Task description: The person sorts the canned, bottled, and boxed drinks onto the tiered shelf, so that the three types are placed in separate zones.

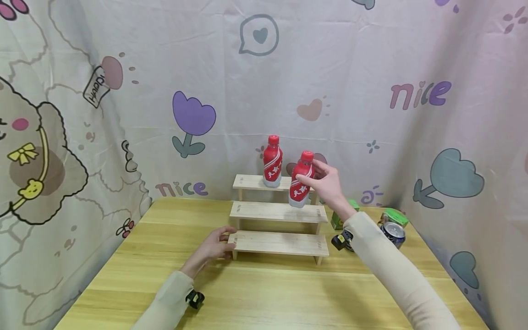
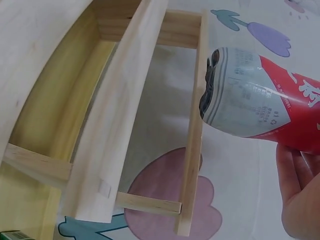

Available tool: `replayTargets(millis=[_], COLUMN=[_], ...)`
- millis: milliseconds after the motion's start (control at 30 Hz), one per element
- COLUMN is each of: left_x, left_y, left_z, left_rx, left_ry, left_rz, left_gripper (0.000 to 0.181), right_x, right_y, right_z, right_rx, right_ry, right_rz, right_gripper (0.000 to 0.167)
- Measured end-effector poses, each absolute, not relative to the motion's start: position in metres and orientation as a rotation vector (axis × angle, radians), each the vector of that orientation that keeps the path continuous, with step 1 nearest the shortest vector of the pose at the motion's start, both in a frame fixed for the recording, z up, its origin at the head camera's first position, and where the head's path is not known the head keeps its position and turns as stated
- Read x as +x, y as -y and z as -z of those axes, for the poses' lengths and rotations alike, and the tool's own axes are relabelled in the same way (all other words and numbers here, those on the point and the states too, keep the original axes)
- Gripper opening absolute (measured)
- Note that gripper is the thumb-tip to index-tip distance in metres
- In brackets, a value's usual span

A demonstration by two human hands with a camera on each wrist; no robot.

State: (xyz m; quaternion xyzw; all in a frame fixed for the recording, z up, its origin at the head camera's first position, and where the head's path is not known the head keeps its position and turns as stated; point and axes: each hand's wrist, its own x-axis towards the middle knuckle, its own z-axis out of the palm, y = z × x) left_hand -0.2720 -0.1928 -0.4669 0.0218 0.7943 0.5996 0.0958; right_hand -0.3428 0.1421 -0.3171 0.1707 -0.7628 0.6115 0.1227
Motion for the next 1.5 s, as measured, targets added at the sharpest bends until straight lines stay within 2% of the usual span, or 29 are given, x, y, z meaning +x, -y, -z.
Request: replayTargets(millis=[633,1100,1500], left_x=[-0.273,-0.271,-0.271], left_y=[0.192,0.191,0.192], left_z=[0.468,0.468,0.467], left_rx=[0.052,0.027,0.096], left_ry=[-2.357,-2.397,-2.398], left_rz=[-1.781,-1.739,-1.742], left_gripper=[0.051,0.047,0.047], right_x=[-0.365,-0.387,-0.396], right_y=[-0.131,-0.124,-0.118], right_z=[0.292,0.288,0.288], right_rx=[0.477,0.598,0.549], right_ry=[2.306,2.286,2.388], right_rz=[-1.771,-1.757,-1.721], right_gripper=[0.074,0.060,0.060])
